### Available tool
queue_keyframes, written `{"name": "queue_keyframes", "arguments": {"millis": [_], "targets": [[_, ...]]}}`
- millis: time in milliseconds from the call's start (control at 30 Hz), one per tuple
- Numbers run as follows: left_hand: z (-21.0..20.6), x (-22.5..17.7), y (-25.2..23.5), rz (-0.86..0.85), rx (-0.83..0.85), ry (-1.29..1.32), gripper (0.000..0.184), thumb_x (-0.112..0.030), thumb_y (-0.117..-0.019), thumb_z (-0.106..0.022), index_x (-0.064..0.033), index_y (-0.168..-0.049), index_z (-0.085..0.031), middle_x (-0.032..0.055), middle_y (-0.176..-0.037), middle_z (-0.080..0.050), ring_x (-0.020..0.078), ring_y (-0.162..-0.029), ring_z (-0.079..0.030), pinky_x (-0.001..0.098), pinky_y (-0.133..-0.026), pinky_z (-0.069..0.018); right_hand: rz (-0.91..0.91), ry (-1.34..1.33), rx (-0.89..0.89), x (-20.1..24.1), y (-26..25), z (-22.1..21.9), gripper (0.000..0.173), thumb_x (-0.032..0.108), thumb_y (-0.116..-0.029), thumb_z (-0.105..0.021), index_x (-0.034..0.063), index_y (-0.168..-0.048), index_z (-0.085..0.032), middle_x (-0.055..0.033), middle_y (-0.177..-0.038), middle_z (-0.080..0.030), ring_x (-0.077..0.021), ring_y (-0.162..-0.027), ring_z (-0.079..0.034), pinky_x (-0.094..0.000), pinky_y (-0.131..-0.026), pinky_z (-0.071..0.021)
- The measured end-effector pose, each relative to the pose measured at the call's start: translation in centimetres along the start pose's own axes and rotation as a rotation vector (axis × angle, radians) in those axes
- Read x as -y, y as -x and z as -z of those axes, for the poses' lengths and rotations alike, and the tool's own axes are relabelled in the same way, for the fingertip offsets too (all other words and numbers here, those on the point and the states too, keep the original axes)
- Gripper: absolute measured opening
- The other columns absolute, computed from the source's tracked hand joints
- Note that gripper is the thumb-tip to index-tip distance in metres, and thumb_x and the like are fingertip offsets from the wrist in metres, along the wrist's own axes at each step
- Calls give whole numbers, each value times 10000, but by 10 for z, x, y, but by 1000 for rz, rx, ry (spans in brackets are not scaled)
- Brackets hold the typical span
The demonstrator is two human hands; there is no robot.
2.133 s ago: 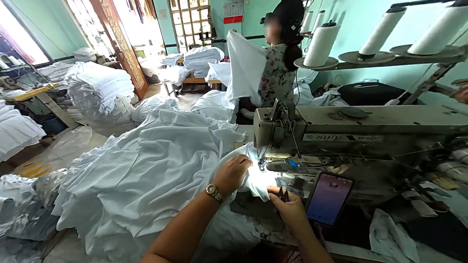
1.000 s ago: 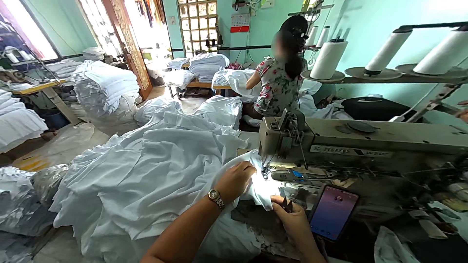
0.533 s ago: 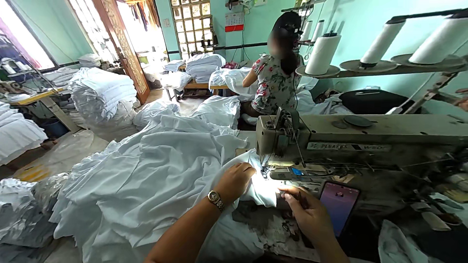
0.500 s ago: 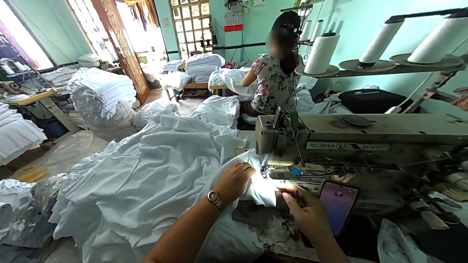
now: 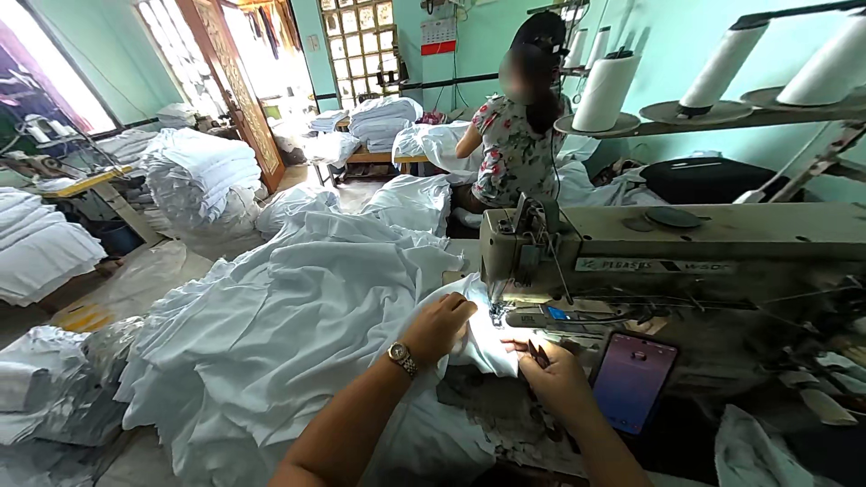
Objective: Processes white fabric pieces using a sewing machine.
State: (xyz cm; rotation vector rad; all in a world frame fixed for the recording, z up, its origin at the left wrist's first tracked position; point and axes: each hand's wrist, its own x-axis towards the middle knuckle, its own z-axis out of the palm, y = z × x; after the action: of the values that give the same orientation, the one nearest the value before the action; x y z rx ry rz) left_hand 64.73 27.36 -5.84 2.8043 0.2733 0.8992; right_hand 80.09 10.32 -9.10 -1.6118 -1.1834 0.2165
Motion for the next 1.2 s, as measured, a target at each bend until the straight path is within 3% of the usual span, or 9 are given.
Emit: {"name": "queue_keyframes", "arguments": {"millis": [200, 267, 367, 567, 667, 833, 967, 1067, 1200], "targets": [[65, -37, 1, -292, -640, -304, 145, -230, -1027, -593, -92, -999, -627, 76, -875, -669, 202, -821, -661, 313, -781, -560, 12, 126, 71, 11, -5, 8, 246, 110, -875, -565, -1, -987, -754, -102, -825, -693, -152, -728, -626, -381, -681, -514], [70, -57, 3, -388, -543, -344, 83, -175, -1009, -613, -99, -989, -643, 82, -864, -676, 233, -812, -665, 351, -754, -558, 37, 87, 109, 8, -1, 7, 196, 243, -891, -644, 65, -855, -719, -4, -704, -603, -74, -616, -532, -306, -590, -466], [70, -66, 7, -367, -305, -261, 74, -115, -978, -610, -97, -1000, -678, 95, -948, -687, 239, -873, -677, 357, -752, -572, 208, -47, 216, 26, 22, 18, 225, 338, -905, -736, 115, -899, -764, 41, -856, -707, -7, -699, -609, -217, -635, -543], [80, -79, -6, -231, 522, 202, 381, -18, -959, -573, -82, -1328, -643, 119, -1455, -566, 258, -1155, -668, 439, -935, -572, 491, 34, 303, 39, 52, 33, 313, 404, -973, -666, 128, -839, -729, 14, -946, -719, -16, -805, -655, -192, -690, -565], [87, -76, -21, -181, 709, 5, 174, -102, -895, -688, -49, -1056, -726, 147, -1287, -645, 334, -1066, -682, 567, -862, -570, 526, 77, 379, 42, 35, 33, 310, 373, -1013, -613, 119, -878, -729, 5, -897, -702, -57, -797, -658, -237, -714, -578], [138, -58, -47, 9, 757, -62, 219, -217, -947, -624, -15, -875, -671, 143, -888, -660, 302, -858, -646, 538, -725, -501, 240, 188, 293, 32, 1, 23, 370, 310, -1055, -516, 122, -1319, -694, -113, -1168, -723, -232, -1016, -700, -465, -918, -563], [152, -35, -53, 6, 558, -76, 368, -244, -1063, -468, -40, -840, -679, 89, -811, -631, 222, -798, -633, 444, -732, -508, 142, 181, 156, 19, -12, 12, 311, 229, -997, -609, 45, -1214, -733, -124, -1207, -717, -216, -1093, -687, -424, -980, -542], [145, -28, -53, 2, 524, -174, 309, -234, -1031, -552, -73, -783, -644, 62, -764, -587, 212, -752, -603, 425, -689, -494, 144, 175, 97, 16, -15, 8, 223, 195, -984, -611, 39, -1025, -765, -105, -1084, -730, -189, -1021, -688, -394, -928, -552], [142, -26, -53, 24, 541, -127, 230, -225, -1008, -611, -71, -862, -701, 62, -837, -619, 192, -793, -616, 402, -735, -516, 90, 201, 187, 20, -19, 13, 249, 198, -1009, -554, 38, -1040, -743, -113, -1045, -721, -205, -960, -689, -428, -891, -549]]}}
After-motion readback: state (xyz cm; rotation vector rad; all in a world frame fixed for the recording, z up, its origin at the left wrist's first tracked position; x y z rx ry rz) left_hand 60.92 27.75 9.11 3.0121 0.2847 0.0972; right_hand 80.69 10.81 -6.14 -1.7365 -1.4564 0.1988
